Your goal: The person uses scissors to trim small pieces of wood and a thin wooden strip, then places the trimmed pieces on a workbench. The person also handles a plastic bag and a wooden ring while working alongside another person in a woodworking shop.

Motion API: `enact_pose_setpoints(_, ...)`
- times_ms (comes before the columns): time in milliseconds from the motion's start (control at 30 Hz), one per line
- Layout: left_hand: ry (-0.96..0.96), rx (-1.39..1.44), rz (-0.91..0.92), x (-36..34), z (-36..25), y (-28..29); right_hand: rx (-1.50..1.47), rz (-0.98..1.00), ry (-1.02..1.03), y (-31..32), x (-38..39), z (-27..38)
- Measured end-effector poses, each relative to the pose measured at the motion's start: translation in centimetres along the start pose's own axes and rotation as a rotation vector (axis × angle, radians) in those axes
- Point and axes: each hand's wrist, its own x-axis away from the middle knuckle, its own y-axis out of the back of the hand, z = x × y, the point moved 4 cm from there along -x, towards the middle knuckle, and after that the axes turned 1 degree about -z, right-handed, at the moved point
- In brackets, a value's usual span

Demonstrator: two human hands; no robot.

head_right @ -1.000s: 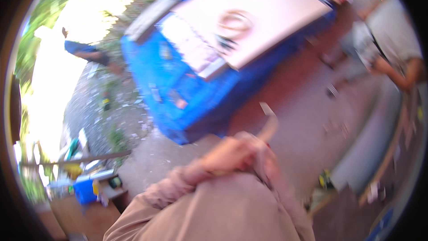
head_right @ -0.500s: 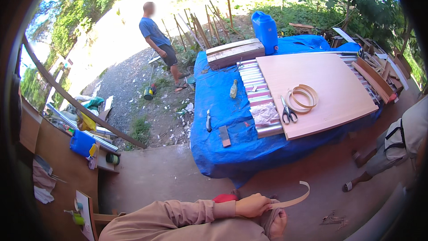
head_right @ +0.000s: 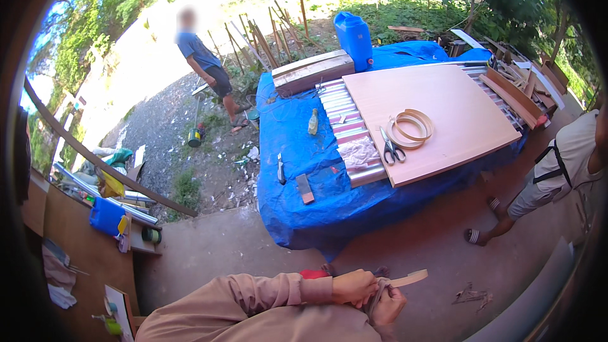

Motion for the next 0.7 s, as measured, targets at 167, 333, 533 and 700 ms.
enact_pose_setpoints(167, 0.072, -0.018, 0.112, 3.5, -2.6, 1.8, 0.158, -0.131, 0.14, -0.2, -0.4, 1.2)
enact_pose_setpoints(333, 0.134, -0.006, 0.195, 6.1, -4.7, 4.6, 0.276, -0.219, 0.23, -0.2, -1.2, 1.5)
enact_pose_setpoints(533, 0.2, -0.052, 0.226, 12.6, -7.7, 8.1, 0.44, -0.25, 0.249, -0.2, -2.6, 0.3)
enact_pose_setpoints(700, 0.277, -0.083, 0.268, 21.2, -12.2, 10.9, 0.509, -0.288, 0.266, 0.1, -3.7, -0.3)
